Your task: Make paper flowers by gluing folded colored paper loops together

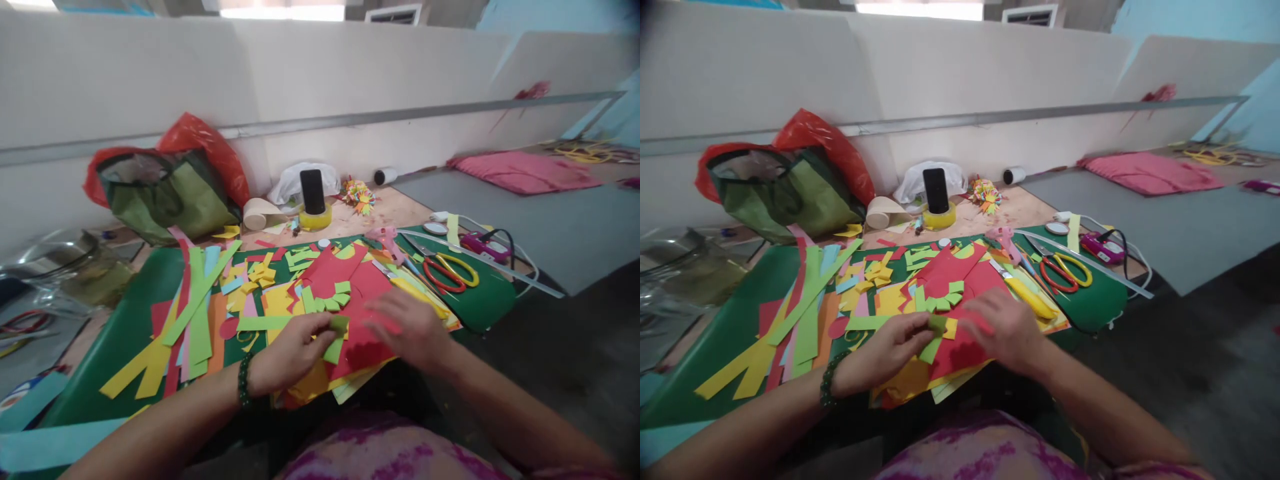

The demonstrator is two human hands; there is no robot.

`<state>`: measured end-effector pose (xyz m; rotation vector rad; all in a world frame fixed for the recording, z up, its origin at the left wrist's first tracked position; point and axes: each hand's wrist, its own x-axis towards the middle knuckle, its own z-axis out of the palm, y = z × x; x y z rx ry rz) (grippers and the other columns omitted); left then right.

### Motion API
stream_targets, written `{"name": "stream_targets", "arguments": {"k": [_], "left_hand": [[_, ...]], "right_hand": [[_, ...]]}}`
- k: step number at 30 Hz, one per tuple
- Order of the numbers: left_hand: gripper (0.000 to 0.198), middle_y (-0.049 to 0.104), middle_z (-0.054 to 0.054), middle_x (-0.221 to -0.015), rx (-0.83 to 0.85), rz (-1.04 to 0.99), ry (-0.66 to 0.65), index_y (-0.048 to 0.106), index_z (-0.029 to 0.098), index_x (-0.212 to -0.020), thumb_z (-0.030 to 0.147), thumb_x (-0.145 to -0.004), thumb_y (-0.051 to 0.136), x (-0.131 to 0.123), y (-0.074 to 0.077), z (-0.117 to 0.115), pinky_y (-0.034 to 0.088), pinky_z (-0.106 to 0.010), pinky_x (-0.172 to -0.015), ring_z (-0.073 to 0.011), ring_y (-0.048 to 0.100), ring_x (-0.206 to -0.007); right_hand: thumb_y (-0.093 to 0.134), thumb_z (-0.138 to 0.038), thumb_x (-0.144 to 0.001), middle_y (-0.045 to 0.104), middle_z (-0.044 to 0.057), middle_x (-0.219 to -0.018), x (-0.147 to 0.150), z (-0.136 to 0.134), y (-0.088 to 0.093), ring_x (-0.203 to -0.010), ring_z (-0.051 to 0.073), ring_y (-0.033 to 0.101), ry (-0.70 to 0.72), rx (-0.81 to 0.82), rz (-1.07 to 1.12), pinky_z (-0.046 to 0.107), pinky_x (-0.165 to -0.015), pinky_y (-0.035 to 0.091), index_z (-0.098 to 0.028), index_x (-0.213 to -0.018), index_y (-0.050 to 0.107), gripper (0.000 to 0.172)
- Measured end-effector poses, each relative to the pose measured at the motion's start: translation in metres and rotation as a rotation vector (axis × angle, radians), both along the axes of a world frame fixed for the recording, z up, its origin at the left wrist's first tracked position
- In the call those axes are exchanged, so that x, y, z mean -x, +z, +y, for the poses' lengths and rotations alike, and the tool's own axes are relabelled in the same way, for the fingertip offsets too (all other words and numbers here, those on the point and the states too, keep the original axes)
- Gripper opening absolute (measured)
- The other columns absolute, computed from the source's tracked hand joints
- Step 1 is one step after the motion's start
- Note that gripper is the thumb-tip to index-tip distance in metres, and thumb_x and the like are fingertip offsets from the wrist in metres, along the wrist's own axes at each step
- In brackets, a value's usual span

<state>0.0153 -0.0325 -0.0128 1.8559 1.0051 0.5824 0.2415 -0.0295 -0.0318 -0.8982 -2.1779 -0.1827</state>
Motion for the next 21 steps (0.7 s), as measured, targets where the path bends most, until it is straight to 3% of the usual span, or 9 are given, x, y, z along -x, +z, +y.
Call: {"name": "stream_targets", "arguments": {"k": [4,7,10,13,15,18,21], "left_hand": [[0.015,0.06,-0.004,-0.085,-0.11,0.219,-0.053,0.052,0.018,-0.096,0.025,-0.091,0.039,-0.003,0.0,-0.007,0.041,-0.026,-0.066,-0.0156,0.051,-0.071],[0.024,0.055,0.0,-0.078,-0.059,0.188,0.012,0.043,0.019,-0.113,0.022,-0.09,0.042,-0.003,-0.003,-0.006,0.039,-0.025,-0.061,-0.0144,0.049,-0.065],[0.024,0.049,0.005,-0.068,-0.045,0.144,0.039,0.041,0.021,-0.108,0.018,-0.085,0.048,-0.002,-0.007,-0.003,0.035,-0.023,-0.055,-0.0121,0.044,-0.057],[0.005,0.053,0.002,-0.071,-0.2,0.194,-0.055,0.043,0.021,-0.085,0.017,-0.086,0.046,-0.004,-0.015,0.0,0.035,-0.024,-0.058,-0.0126,0.045,-0.061],[0.012,0.056,-0.001,-0.075,-0.334,0.215,-0.133,0.044,0.02,-0.078,0.019,-0.089,0.042,-0.006,-0.02,0.003,0.037,-0.026,-0.063,-0.0145,0.046,-0.067],[0.02,0.059,-0.004,-0.08,-0.391,0.211,-0.173,0.049,0.019,-0.08,0.025,-0.095,0.038,-0.011,-0.028,0.006,0.039,-0.029,-0.068,-0.0161,0.048,-0.072],[0.016,0.062,-0.004,-0.082,-0.331,0.216,-0.103,0.053,0.019,-0.089,0.027,-0.094,0.041,-0.013,-0.033,0.006,0.039,-0.029,-0.068,-0.0162,0.051,-0.072]], "right_hand": [[0.049,-0.036,-0.094,0.073,0.007,-0.086,-0.037,0.046,0.009,-0.077,0.02,0.068,-0.368,0.291,-0.264,0.029,-0.063,0.047,-0.02,-0.088,0.069,0.026],[0.043,-0.041,-0.095,0.073,0.012,-0.094,-0.052,0.074,0.017,-0.087,0.028,0.068,-0.655,0.517,-0.442,0.032,-0.063,0.043,-0.018,-0.091,0.07,0.036],[0.041,-0.053,-0.093,0.072,0.019,-0.094,-0.064,0.098,0.02,-0.089,0.031,0.066,-0.844,0.686,-0.438,0.032,-0.064,0.041,-0.013,-0.09,0.069,0.049],[0.051,-0.059,-0.086,0.072,0.013,-0.088,-0.069,0.12,0.012,-0.08,0.025,0.064,-0.76,0.763,-0.241,0.029,-0.063,0.039,-0.014,-0.093,0.066,0.048],[0.06,-0.058,-0.08,0.07,0.008,-0.079,-0.067,0.133,0.003,-0.071,0.02,0.06,-0.671,0.784,-0.111,0.027,-0.06,0.037,-0.014,-0.09,0.065,0.045],[0.068,-0.047,-0.074,0.064,0.003,-0.067,-0.062,0.147,-0.007,-0.062,0.016,0.054,-0.614,0.782,0.018,0.025,-0.056,0.033,-0.014,-0.08,0.064,0.033],[0.062,-0.034,-0.077,0.062,0.0,-0.069,-0.064,0.152,-0.006,-0.064,0.015,0.052,-0.616,0.74,0.094,0.024,-0.057,0.034,-0.015,-0.083,0.065,0.02]]}}
